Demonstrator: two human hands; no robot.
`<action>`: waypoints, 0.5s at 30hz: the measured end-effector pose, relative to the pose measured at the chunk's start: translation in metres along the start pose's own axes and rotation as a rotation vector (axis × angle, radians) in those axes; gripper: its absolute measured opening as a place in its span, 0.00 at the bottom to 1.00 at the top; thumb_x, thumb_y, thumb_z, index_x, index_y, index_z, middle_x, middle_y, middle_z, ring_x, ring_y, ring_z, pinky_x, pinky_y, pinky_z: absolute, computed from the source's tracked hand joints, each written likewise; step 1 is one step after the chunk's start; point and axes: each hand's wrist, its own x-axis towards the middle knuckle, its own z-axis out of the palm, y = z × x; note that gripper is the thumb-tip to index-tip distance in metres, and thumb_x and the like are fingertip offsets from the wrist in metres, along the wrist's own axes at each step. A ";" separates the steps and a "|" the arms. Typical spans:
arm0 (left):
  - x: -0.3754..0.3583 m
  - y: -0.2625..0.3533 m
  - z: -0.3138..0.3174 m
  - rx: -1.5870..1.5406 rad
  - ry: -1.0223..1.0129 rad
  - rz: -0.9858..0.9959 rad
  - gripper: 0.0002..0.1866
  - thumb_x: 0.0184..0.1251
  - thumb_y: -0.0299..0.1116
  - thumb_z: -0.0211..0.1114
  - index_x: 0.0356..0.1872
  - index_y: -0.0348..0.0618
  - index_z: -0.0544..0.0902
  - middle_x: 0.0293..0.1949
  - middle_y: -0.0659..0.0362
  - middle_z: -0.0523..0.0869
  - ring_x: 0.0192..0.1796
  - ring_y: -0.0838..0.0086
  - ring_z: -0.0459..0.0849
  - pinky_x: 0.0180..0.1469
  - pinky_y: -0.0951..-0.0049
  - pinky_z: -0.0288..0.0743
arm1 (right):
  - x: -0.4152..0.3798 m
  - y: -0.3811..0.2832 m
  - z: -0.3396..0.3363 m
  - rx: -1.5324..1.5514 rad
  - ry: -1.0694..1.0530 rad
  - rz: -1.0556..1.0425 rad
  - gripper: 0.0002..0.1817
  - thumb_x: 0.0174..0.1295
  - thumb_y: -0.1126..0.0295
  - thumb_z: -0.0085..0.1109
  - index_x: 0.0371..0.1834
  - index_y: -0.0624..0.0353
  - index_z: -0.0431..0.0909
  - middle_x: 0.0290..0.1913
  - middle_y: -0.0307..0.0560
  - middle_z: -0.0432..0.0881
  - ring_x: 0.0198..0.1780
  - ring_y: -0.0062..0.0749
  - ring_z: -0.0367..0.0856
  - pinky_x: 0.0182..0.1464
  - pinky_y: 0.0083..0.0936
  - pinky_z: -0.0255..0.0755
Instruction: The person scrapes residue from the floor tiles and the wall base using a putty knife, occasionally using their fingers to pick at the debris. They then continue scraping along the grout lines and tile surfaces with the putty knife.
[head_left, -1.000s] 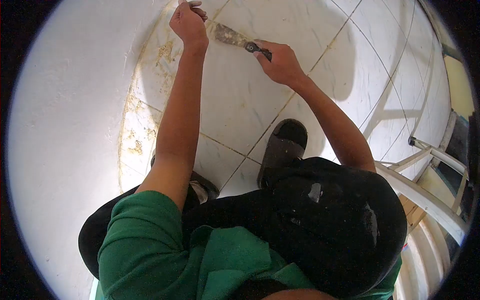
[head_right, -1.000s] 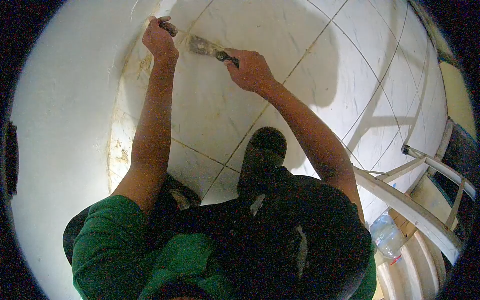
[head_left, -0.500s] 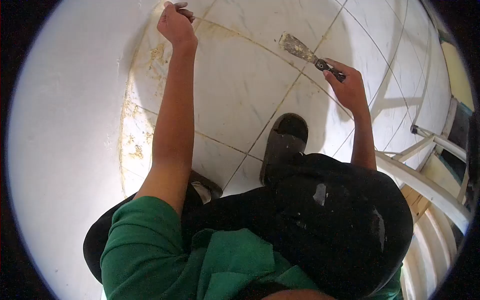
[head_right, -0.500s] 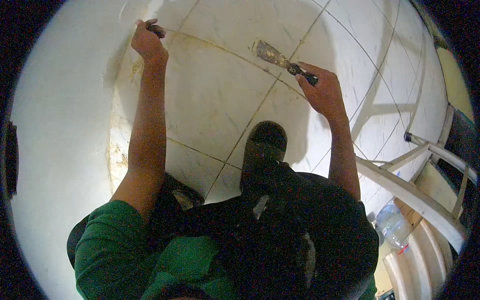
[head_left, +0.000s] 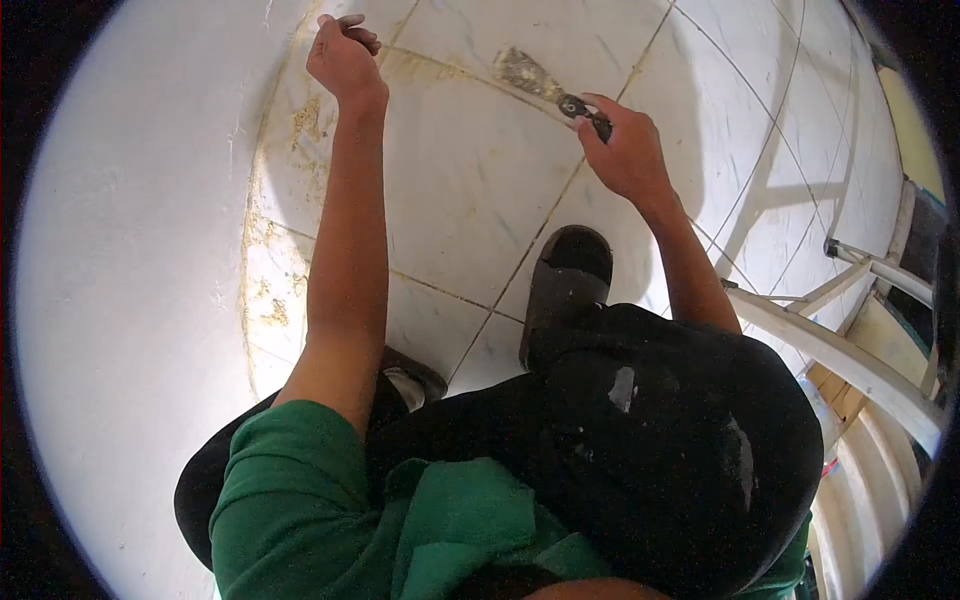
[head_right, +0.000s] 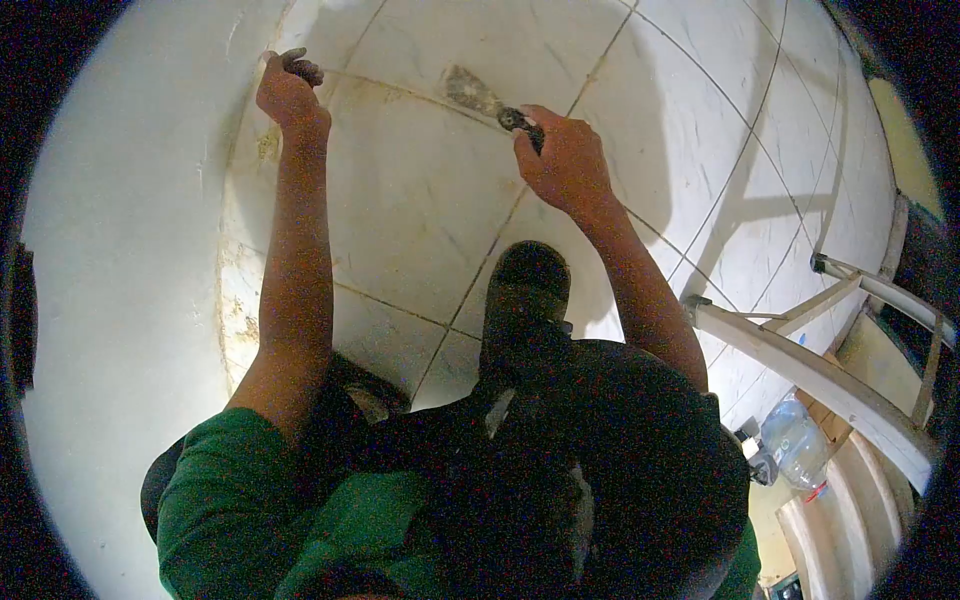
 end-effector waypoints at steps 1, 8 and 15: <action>0.000 0.000 0.000 0.006 0.002 -0.002 0.22 0.71 0.40 0.45 0.23 0.33 0.78 0.13 0.58 0.73 0.18 0.75 0.70 0.23 0.74 0.64 | -0.002 0.004 0.003 -0.043 0.024 -0.013 0.17 0.57 0.62 0.53 0.46 0.59 0.77 0.35 0.58 0.81 0.37 0.53 0.80 0.43 0.42 0.73; 0.004 -0.009 0.004 0.020 -0.042 -0.009 0.24 0.72 0.42 0.43 0.26 0.31 0.78 0.15 0.55 0.75 0.18 0.71 0.72 0.24 0.72 0.67 | 0.000 -0.017 0.024 -0.054 0.067 -0.108 0.18 0.56 0.63 0.52 0.46 0.61 0.77 0.33 0.57 0.81 0.35 0.54 0.79 0.41 0.43 0.73; 0.006 -0.002 -0.003 0.025 -0.007 -0.008 0.24 0.71 0.41 0.44 0.26 0.31 0.79 0.15 0.55 0.75 0.18 0.71 0.72 0.22 0.72 0.66 | -0.006 -0.018 0.013 -0.161 0.012 -0.041 0.19 0.58 0.63 0.51 0.48 0.63 0.75 0.34 0.59 0.80 0.37 0.52 0.80 0.41 0.44 0.73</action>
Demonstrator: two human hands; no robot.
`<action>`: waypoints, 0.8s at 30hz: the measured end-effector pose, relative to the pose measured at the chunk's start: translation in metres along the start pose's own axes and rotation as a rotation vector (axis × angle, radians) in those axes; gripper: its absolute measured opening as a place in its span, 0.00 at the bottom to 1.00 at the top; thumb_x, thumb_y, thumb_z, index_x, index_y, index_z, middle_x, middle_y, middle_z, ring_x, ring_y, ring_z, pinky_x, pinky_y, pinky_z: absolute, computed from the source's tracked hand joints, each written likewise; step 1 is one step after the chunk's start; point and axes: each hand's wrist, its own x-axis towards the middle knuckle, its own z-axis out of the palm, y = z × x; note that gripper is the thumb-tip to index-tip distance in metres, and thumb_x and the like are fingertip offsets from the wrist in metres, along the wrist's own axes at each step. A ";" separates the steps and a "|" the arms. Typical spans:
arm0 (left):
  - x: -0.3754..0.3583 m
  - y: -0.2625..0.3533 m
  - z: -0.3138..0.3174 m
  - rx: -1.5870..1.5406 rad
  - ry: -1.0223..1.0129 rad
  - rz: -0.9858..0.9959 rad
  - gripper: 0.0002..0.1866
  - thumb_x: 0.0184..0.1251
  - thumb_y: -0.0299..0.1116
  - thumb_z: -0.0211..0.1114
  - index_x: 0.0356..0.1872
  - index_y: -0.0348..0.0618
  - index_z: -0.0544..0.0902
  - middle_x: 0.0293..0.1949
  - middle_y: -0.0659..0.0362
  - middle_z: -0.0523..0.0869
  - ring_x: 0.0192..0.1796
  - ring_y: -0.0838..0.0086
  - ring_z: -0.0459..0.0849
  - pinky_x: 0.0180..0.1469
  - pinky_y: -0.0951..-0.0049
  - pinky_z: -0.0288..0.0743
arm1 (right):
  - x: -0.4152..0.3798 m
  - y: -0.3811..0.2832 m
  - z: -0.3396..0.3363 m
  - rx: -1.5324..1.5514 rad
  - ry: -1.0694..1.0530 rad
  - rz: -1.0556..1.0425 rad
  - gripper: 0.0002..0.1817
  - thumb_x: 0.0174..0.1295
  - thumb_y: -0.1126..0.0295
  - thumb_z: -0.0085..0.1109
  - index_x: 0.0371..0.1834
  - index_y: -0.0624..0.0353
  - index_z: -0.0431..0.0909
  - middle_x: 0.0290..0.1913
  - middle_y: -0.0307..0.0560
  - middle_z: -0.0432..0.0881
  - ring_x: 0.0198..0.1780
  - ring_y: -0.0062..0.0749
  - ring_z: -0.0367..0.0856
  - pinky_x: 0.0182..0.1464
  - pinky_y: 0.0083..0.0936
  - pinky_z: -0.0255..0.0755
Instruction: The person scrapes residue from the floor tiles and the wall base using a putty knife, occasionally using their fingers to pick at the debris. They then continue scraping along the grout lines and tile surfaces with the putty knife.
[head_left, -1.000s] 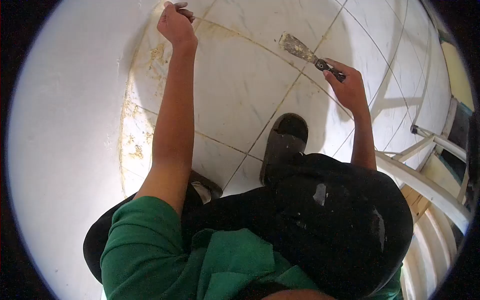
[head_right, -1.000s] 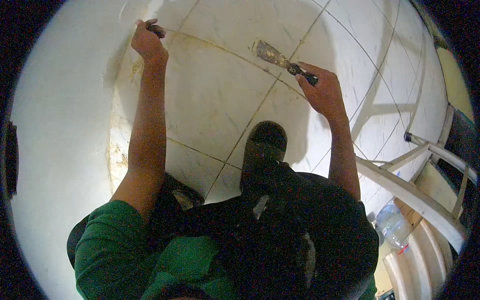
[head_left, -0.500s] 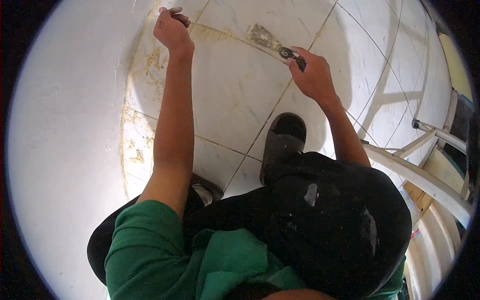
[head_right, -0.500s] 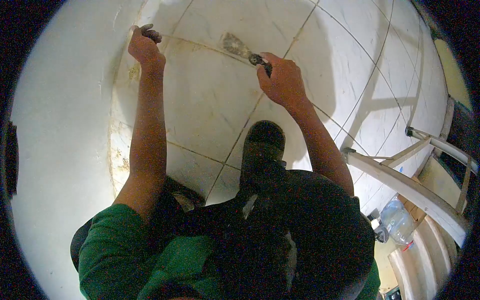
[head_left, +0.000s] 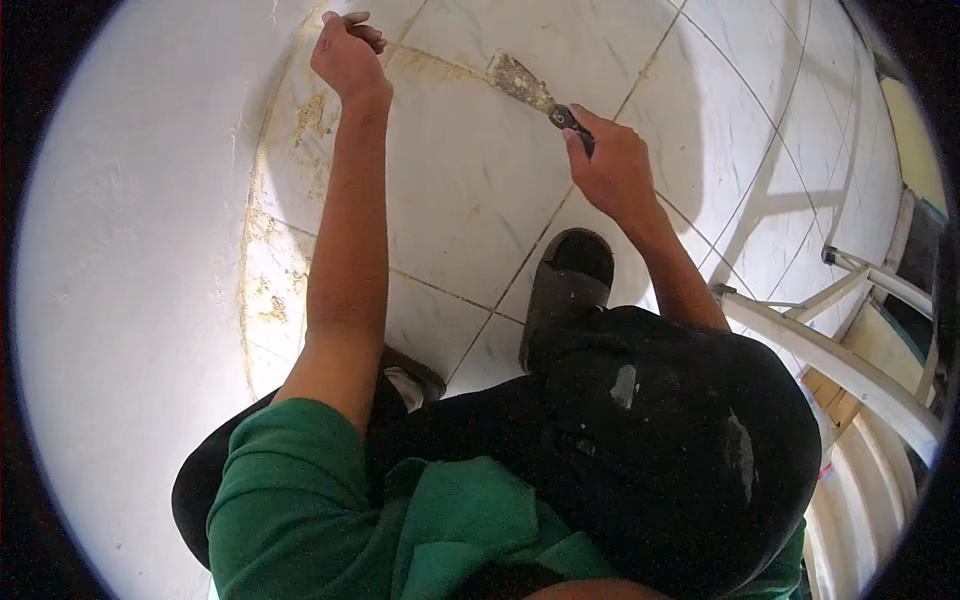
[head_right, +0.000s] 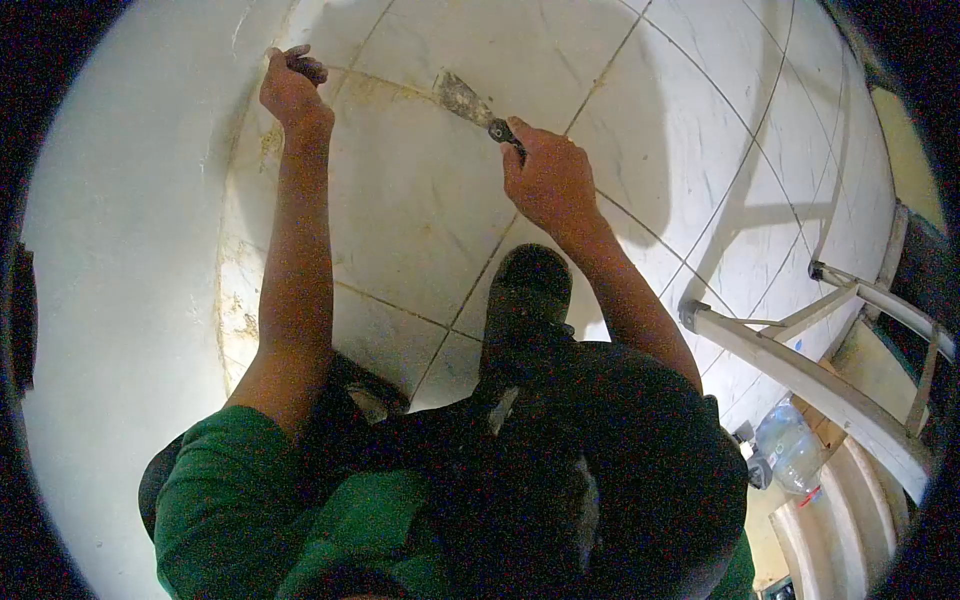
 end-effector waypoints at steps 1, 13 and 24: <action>0.002 -0.002 -0.002 -0.001 -0.003 0.007 0.24 0.71 0.41 0.44 0.26 0.31 0.79 0.15 0.55 0.75 0.18 0.71 0.72 0.22 0.72 0.66 | 0.002 -0.001 0.004 -0.001 0.001 -0.007 0.19 0.58 0.63 0.51 0.49 0.63 0.75 0.35 0.59 0.80 0.37 0.52 0.80 0.41 0.44 0.73; 0.004 -0.001 0.004 0.012 -0.005 -0.001 0.24 0.72 0.42 0.43 0.27 0.31 0.79 0.15 0.55 0.74 0.18 0.71 0.71 0.23 0.71 0.65 | 0.028 -0.017 0.009 0.059 -0.048 -0.017 0.17 0.59 0.63 0.50 0.46 0.64 0.76 0.36 0.60 0.81 0.38 0.53 0.80 0.44 0.43 0.73; 0.005 -0.003 0.006 -0.003 0.023 -0.021 0.24 0.72 0.41 0.43 0.27 0.32 0.79 0.15 0.55 0.75 0.18 0.71 0.71 0.24 0.71 0.66 | 0.042 -0.033 0.037 0.034 -0.016 -0.120 0.19 0.61 0.63 0.48 0.50 0.63 0.73 0.35 0.61 0.80 0.38 0.53 0.79 0.43 0.46 0.72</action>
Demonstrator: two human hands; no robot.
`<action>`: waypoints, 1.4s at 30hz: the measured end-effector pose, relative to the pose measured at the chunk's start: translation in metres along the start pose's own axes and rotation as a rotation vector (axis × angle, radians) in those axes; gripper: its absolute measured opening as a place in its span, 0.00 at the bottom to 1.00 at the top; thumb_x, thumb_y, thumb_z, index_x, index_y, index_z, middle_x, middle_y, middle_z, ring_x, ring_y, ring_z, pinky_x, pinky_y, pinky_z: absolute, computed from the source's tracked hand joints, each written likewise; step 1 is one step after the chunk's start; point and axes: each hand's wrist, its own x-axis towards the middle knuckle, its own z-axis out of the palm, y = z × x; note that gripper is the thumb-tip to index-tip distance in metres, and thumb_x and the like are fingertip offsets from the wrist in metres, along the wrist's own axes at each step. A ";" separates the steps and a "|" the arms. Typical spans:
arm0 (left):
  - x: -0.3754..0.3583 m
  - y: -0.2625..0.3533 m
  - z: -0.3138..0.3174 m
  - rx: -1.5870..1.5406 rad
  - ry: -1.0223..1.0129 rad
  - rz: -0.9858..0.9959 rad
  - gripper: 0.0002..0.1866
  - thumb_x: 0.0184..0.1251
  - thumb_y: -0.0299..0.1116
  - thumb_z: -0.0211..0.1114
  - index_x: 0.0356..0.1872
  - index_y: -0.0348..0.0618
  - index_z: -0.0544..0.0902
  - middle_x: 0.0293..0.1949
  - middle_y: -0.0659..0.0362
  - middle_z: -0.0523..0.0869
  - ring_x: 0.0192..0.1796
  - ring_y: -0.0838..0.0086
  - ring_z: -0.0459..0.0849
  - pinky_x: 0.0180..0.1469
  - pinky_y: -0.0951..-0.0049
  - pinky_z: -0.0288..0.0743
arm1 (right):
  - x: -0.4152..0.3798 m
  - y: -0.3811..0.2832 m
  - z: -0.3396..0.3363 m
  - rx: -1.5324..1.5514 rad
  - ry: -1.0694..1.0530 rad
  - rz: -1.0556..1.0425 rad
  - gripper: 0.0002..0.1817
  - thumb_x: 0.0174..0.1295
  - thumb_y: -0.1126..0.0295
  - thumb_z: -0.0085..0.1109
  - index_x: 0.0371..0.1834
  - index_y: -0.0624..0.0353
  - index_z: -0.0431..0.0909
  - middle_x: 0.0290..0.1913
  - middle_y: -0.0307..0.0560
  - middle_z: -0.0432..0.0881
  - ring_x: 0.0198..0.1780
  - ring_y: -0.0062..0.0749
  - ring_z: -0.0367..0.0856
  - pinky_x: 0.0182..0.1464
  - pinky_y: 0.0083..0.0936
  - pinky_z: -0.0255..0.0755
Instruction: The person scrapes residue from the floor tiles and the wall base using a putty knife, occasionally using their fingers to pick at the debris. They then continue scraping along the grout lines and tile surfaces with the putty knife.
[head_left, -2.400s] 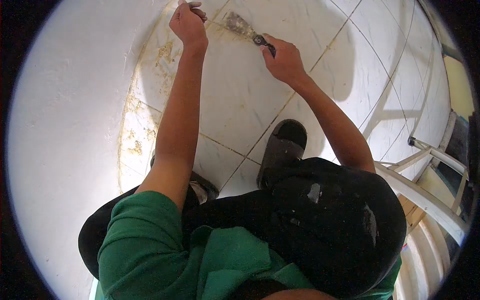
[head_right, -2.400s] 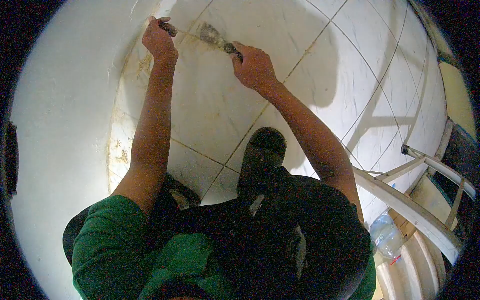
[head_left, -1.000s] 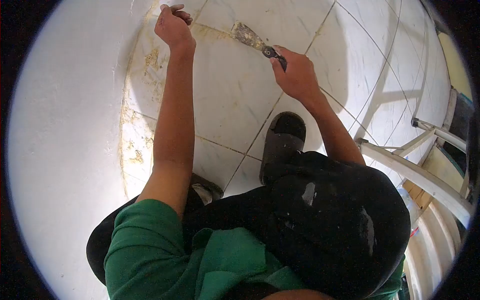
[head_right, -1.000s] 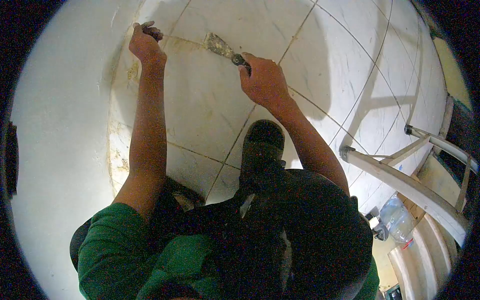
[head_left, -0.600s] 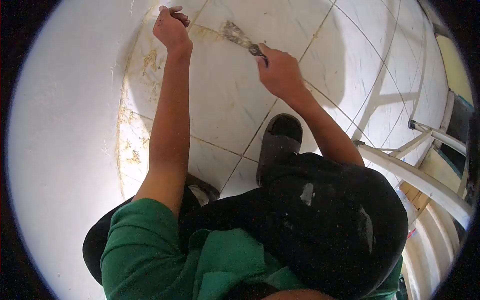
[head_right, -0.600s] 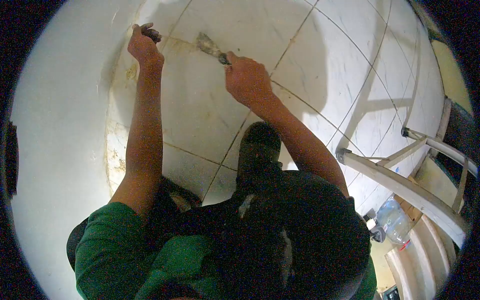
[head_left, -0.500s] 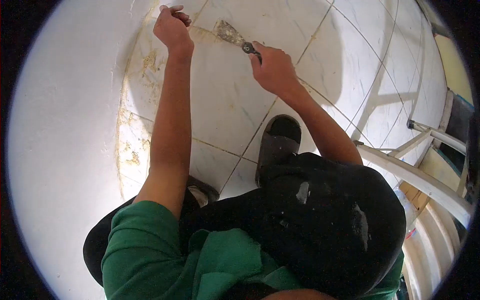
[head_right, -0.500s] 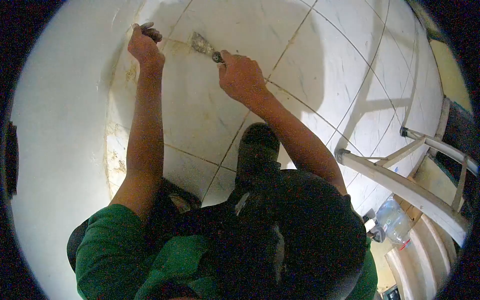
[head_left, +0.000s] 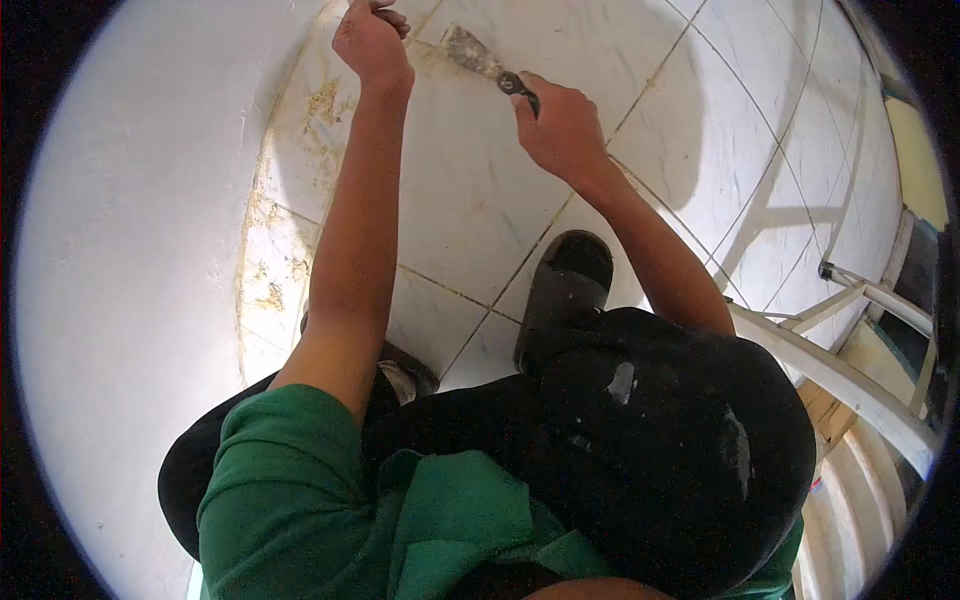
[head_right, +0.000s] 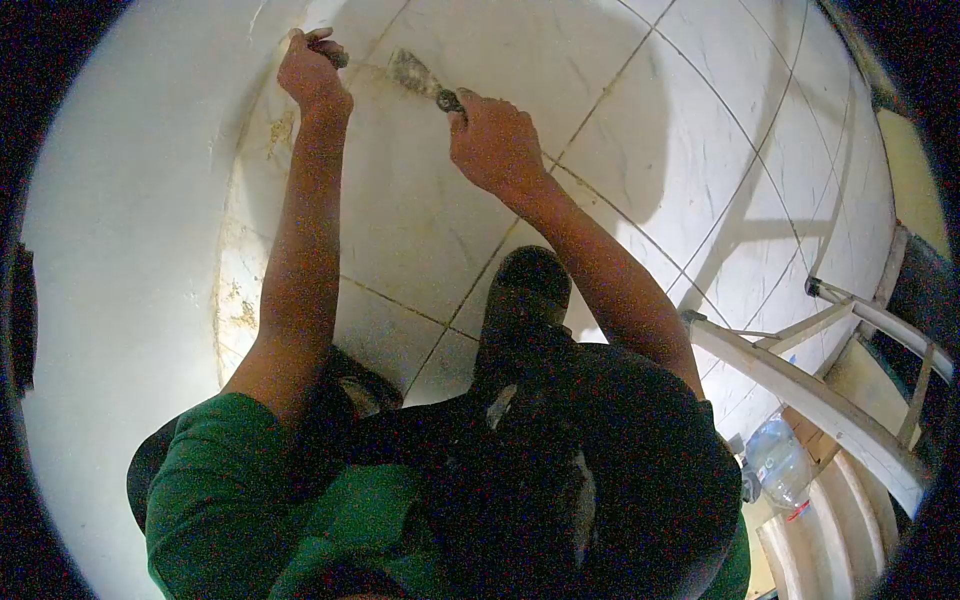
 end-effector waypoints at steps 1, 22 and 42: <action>-0.004 0.005 0.002 0.021 0.019 0.018 0.24 0.72 0.42 0.43 0.27 0.32 0.79 0.15 0.55 0.75 0.18 0.71 0.71 0.24 0.71 0.66 | -0.003 0.003 0.000 0.010 0.047 -0.015 0.19 0.61 0.63 0.48 0.50 0.63 0.72 0.35 0.61 0.80 0.38 0.53 0.79 0.43 0.45 0.72; 0.004 -0.010 -0.009 0.031 0.073 0.013 0.22 0.70 0.39 0.45 0.25 0.31 0.79 0.15 0.55 0.75 0.17 0.72 0.70 0.22 0.71 0.65 | 0.014 0.035 0.023 0.167 0.105 0.025 0.19 0.60 0.63 0.52 0.50 0.66 0.74 0.27 0.56 0.80 0.30 0.46 0.80 0.36 0.35 0.71; 0.012 0.000 -0.009 0.156 0.051 0.167 0.15 0.65 0.34 0.49 0.24 0.37 0.78 0.15 0.56 0.77 0.15 0.73 0.72 0.19 0.72 0.64 | 0.042 0.036 -0.024 0.226 -0.004 -0.107 0.18 0.58 0.62 0.54 0.49 0.58 0.74 0.27 0.57 0.80 0.31 0.50 0.80 0.36 0.40 0.73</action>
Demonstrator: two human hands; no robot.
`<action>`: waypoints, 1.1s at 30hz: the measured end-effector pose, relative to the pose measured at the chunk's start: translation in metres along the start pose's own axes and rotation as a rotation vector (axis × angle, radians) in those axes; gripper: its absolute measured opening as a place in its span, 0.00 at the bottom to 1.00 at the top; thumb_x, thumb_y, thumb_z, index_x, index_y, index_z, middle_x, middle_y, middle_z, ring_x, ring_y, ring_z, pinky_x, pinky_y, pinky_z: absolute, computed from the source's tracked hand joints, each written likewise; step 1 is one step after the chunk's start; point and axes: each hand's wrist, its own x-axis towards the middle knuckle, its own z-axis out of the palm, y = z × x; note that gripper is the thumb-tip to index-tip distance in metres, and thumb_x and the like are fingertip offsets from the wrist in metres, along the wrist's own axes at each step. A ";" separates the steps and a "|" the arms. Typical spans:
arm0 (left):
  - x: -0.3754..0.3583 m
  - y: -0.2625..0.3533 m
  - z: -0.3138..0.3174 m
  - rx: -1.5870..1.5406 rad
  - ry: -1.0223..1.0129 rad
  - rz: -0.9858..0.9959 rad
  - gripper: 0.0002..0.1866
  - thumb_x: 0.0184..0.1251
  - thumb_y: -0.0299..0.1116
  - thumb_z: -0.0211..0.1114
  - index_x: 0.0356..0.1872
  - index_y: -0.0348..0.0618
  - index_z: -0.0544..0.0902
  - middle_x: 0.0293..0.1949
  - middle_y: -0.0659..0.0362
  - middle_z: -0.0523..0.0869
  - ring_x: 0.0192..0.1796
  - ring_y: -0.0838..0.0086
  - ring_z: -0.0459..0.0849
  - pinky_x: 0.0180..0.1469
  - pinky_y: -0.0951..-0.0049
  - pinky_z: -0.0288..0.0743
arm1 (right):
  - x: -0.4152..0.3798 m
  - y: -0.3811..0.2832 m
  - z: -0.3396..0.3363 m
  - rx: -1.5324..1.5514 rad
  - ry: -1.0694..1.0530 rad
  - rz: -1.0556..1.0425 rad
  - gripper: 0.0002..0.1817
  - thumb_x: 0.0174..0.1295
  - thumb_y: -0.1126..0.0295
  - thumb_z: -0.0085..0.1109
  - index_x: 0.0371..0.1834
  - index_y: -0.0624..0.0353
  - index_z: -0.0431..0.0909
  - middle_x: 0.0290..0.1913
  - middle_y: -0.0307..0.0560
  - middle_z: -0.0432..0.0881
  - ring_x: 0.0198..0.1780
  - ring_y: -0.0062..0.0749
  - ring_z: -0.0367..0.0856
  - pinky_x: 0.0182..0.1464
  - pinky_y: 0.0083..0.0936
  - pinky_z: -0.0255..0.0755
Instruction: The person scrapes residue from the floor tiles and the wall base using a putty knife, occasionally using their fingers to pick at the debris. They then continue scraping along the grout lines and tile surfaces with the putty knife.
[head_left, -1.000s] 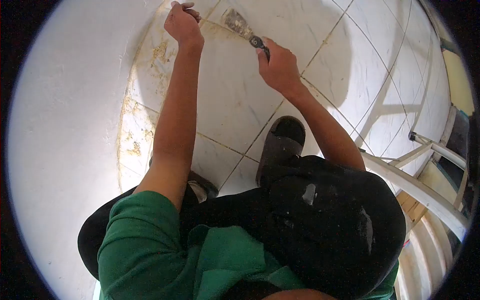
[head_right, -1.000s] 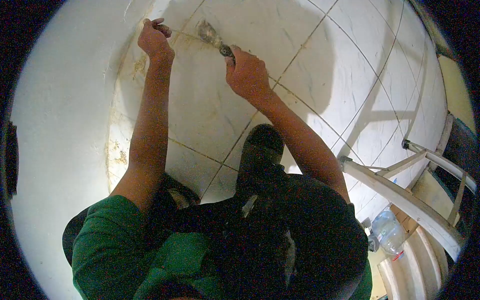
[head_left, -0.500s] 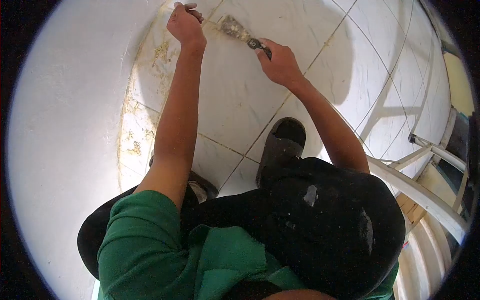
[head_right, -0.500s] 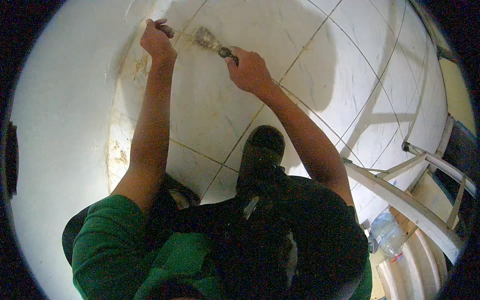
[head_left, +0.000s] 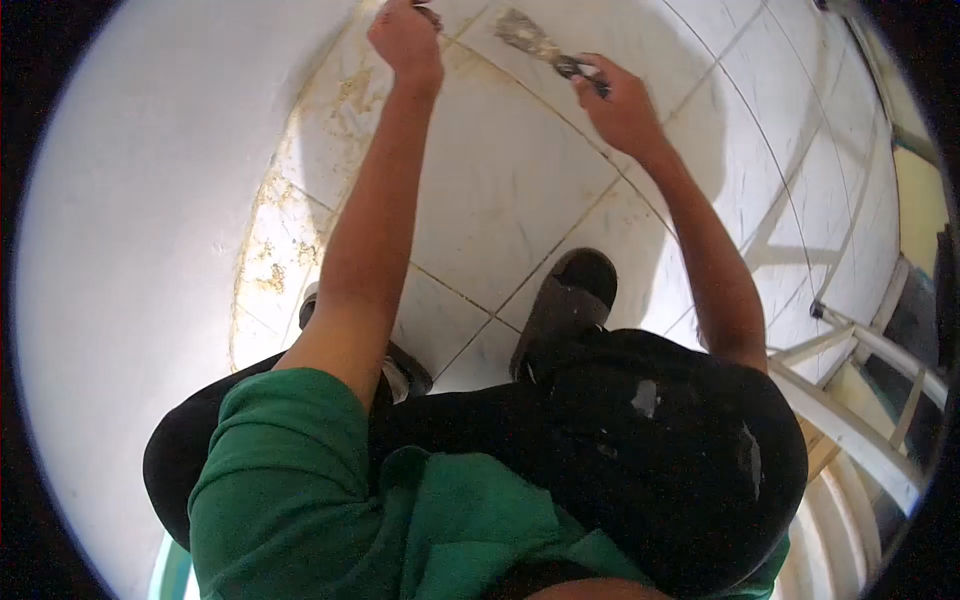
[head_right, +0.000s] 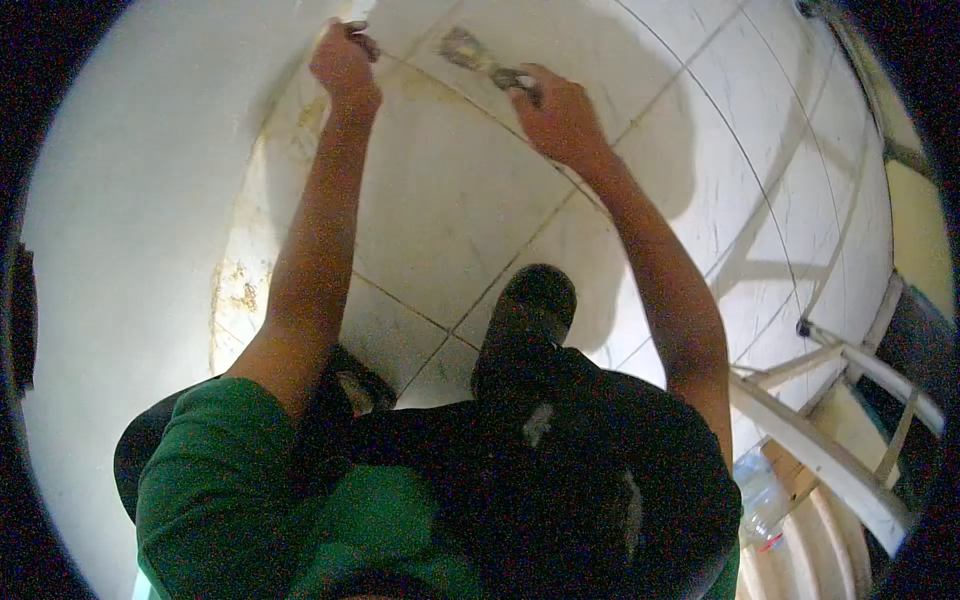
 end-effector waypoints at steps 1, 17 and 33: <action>0.002 -0.003 0.000 -0.114 0.001 -0.044 0.13 0.63 0.33 0.48 0.24 0.38 0.78 0.15 0.56 0.77 0.15 0.75 0.73 0.19 0.73 0.65 | 0.008 -0.001 -0.011 0.000 -0.017 -0.007 0.17 0.58 0.63 0.55 0.49 0.58 0.74 0.27 0.57 0.80 0.30 0.50 0.80 0.35 0.39 0.73; -0.009 0.012 0.025 -0.099 0.007 0.139 0.13 0.62 0.33 0.61 0.21 0.37 0.83 0.12 0.64 0.74 0.16 0.83 0.70 0.19 0.79 0.63 | 0.101 -0.079 -0.085 -0.591 -0.642 -0.554 0.09 0.56 0.71 0.54 0.38 0.61 0.76 0.26 0.51 0.77 0.28 0.40 0.76 0.33 0.34 0.69; -0.040 0.058 -0.071 0.254 -0.051 0.125 0.13 0.59 0.33 0.60 0.18 0.37 0.80 0.12 0.54 0.76 0.14 0.74 0.70 0.21 0.73 0.65 | 0.186 -0.132 0.013 -0.568 -1.315 -0.202 0.08 0.46 0.73 0.57 0.29 0.63 0.80 0.15 0.40 0.76 0.11 0.19 0.66 0.12 0.19 0.59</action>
